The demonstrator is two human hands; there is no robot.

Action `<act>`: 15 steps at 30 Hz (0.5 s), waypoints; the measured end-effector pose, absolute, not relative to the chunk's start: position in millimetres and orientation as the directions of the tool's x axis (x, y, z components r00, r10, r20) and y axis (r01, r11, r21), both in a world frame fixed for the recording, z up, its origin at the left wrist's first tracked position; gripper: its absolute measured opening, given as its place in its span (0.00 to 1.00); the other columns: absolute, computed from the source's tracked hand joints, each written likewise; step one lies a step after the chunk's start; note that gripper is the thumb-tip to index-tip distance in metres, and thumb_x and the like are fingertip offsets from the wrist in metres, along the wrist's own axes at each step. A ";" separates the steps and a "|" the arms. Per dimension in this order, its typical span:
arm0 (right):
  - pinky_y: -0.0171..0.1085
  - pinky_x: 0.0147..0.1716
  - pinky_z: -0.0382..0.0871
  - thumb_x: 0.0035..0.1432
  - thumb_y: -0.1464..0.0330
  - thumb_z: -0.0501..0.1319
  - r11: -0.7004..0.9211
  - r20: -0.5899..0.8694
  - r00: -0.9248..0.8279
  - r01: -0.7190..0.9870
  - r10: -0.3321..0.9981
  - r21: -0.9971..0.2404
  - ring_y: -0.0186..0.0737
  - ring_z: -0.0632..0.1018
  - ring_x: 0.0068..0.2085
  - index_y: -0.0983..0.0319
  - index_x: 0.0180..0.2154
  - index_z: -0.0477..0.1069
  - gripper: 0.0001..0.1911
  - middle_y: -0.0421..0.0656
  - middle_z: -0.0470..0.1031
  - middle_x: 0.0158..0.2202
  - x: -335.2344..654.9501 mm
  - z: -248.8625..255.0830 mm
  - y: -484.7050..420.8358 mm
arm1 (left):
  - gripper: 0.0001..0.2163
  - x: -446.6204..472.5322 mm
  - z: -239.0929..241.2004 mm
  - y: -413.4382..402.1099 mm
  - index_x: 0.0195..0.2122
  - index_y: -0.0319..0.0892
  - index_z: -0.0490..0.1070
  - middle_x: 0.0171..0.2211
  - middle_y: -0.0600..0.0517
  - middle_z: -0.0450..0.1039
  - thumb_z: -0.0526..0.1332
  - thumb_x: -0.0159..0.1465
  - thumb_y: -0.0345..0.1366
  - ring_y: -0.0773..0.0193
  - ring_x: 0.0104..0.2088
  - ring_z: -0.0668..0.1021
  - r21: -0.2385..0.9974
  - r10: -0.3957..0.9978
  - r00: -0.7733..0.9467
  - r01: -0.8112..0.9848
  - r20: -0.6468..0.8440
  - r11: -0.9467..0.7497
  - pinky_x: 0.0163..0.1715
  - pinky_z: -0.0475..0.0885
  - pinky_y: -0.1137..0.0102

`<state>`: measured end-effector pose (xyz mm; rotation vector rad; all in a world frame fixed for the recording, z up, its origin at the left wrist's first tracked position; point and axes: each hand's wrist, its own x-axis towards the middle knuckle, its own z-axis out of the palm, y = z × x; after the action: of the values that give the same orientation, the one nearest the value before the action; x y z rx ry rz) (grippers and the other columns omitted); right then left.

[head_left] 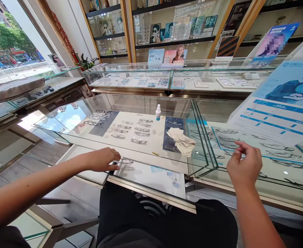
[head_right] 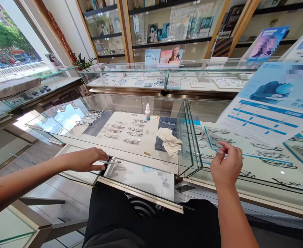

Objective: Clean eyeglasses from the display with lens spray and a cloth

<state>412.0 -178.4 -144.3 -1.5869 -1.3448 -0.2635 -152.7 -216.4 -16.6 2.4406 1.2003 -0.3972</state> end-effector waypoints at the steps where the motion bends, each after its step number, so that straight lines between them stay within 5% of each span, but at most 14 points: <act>1: 0.53 0.50 0.69 0.58 0.69 0.56 0.113 0.695 0.358 0.838 0.623 -0.533 0.57 0.74 0.46 0.63 0.52 0.77 0.21 0.52 0.73 0.38 412.0 -143.8 -178.3 | 0.23 -154.0 -25.5 -213.6 0.57 0.51 0.85 0.63 0.46 0.82 0.57 0.77 0.57 0.48 0.62 0.82 0.227 0.686 0.594 0.801 -0.419 -0.554 0.65 0.73 0.59; 10: 0.54 0.53 0.68 0.60 0.68 0.57 0.124 0.680 0.364 0.822 0.636 -0.556 0.58 0.73 0.49 0.61 0.50 0.75 0.17 0.51 0.71 0.39 411.0 -140.8 -179.7 | 0.32 -156.2 -112.1 -162.6 0.55 0.43 0.83 0.61 0.37 0.81 0.51 0.76 0.63 0.41 0.64 0.79 0.101 0.743 0.559 0.818 -0.368 -0.566 0.66 0.70 0.52; 15: 0.53 0.52 0.68 0.60 0.68 0.57 0.110 0.668 0.377 0.817 0.642 -0.567 0.59 0.73 0.50 0.61 0.50 0.76 0.18 0.52 0.72 0.40 410.5 -140.7 -181.0 | 0.32 -151.0 -153.5 -128.4 0.66 0.38 0.76 0.70 0.33 0.71 0.59 0.73 0.59 0.31 0.77 0.62 -0.089 0.866 0.455 0.873 -0.208 -0.480 0.73 0.59 0.45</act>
<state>410.5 -181.0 -140.7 -1.5988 -1.3329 -0.2106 -151.0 -128.4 -153.5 2.6535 1.5857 -0.3521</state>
